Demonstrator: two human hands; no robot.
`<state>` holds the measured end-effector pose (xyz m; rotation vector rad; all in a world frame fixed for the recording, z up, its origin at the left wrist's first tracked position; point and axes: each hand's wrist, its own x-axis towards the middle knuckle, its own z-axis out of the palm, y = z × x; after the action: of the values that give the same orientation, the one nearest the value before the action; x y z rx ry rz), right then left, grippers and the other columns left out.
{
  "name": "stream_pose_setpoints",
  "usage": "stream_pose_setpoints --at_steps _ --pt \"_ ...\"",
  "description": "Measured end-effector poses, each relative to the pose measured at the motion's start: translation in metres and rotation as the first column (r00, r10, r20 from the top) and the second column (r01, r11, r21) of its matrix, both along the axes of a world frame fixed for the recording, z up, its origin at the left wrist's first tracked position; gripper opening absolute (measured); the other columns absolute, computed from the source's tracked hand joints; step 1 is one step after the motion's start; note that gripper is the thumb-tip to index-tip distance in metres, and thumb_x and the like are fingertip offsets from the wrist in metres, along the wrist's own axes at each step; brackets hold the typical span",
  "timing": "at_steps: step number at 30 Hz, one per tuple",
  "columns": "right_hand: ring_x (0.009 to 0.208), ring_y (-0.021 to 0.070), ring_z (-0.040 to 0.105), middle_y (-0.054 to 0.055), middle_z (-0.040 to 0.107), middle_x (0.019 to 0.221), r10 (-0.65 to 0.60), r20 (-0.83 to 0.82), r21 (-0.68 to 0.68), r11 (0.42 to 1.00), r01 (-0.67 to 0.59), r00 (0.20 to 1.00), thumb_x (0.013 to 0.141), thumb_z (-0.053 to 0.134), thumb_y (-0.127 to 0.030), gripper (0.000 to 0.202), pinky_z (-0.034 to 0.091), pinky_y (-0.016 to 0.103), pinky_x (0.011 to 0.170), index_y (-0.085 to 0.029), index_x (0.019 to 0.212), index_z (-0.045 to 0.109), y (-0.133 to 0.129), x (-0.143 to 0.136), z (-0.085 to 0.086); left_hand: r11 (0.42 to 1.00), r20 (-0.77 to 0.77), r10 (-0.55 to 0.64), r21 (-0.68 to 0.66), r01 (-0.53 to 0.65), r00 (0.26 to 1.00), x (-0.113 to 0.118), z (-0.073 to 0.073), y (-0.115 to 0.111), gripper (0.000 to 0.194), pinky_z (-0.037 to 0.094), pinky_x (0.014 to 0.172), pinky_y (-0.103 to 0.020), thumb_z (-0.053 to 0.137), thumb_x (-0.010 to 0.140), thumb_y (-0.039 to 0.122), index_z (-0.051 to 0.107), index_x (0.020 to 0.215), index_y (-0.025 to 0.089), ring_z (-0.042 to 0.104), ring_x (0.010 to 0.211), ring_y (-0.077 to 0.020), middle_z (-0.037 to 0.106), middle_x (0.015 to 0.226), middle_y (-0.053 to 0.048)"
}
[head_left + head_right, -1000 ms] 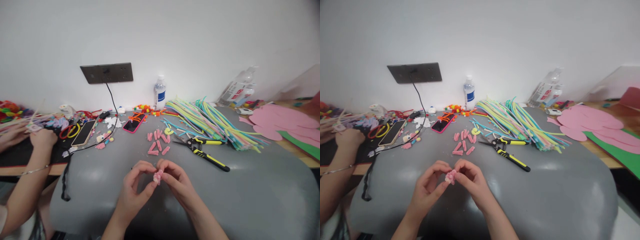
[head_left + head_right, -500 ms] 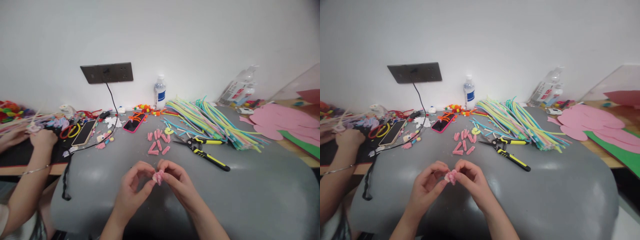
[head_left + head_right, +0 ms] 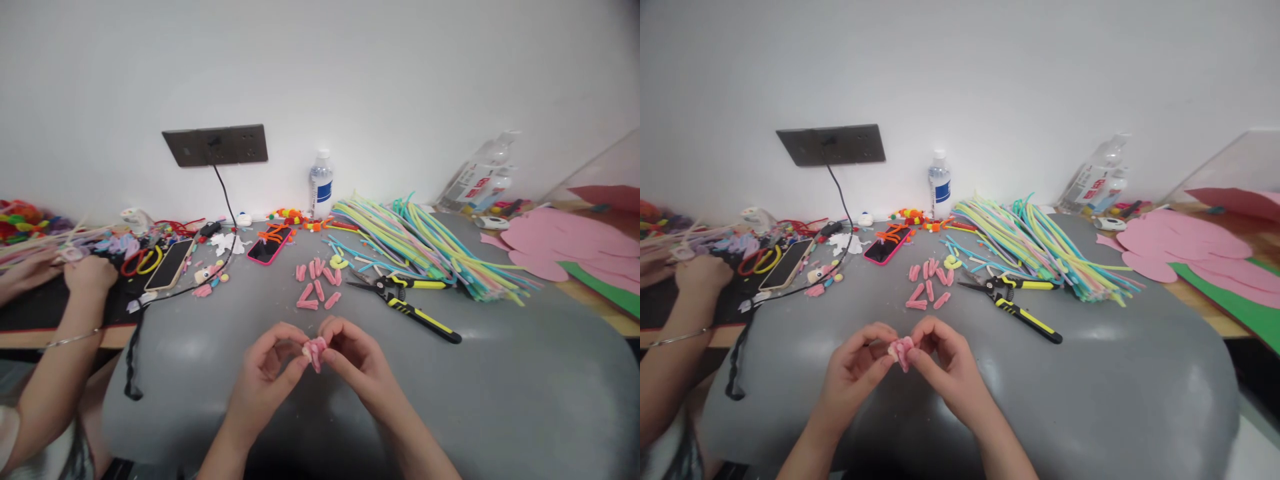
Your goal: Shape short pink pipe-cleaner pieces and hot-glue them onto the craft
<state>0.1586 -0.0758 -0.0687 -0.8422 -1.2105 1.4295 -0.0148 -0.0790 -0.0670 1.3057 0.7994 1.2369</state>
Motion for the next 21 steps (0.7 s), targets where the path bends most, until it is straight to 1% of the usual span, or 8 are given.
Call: stream_pose_setpoints --at_steps 6,12,17,21 --pt "0.071 0.0167 0.050 0.001 0.056 0.077 -0.047 0.077 0.069 0.997 0.042 0.996 0.089 0.068 -0.043 0.026 0.042 0.028 0.065 -0.020 0.081 0.060 -0.0011 0.0038 0.0034 1.000 0.012 -0.005 0.012 0.005 1.000 0.0019 0.0017 0.0020 0.011 0.056 0.077 -0.023 0.067 0.089 0.015 0.072 0.096 0.022 0.064 0.090 -0.0149 0.063 0.095 -0.004" --pt "0.069 0.0165 0.050 0.001 0.058 0.076 -0.081 0.123 0.077 0.994 0.072 0.989 0.090 0.068 -0.041 0.023 0.041 0.028 0.065 -0.021 0.079 0.062 0.0007 0.0049 0.0040 1.000 0.020 -0.030 0.003 0.030 0.999 0.0038 0.0007 0.0033 0.013 0.055 0.080 -0.023 0.067 0.089 0.013 0.071 0.096 0.023 0.064 0.091 -0.0139 0.063 0.097 -0.003" --pt "0.070 0.0160 0.053 0.000 0.062 0.077 -0.085 0.144 0.089 0.993 0.072 0.986 0.090 0.067 -0.033 0.011 0.041 0.029 0.067 -0.022 0.090 0.068 0.0004 0.0058 0.0057 0.998 0.010 -0.062 0.000 0.062 0.998 0.0025 -0.0014 0.0021 0.013 0.055 0.082 -0.026 0.066 0.090 0.013 0.071 0.097 0.023 0.063 0.092 -0.0145 0.062 0.100 -0.004" --pt "0.071 0.0166 0.054 0.001 0.064 0.075 -0.093 0.199 0.125 0.990 0.069 0.975 0.089 0.069 -0.030 0.008 0.041 0.030 0.068 -0.022 0.090 0.072 0.0003 0.0071 0.0071 0.998 -0.004 -0.057 -0.001 0.057 0.998 0.0016 -0.0014 0.0021 0.013 0.055 0.083 -0.026 0.066 0.090 0.013 0.070 0.096 0.024 0.063 0.092 -0.0141 0.062 0.101 -0.003"
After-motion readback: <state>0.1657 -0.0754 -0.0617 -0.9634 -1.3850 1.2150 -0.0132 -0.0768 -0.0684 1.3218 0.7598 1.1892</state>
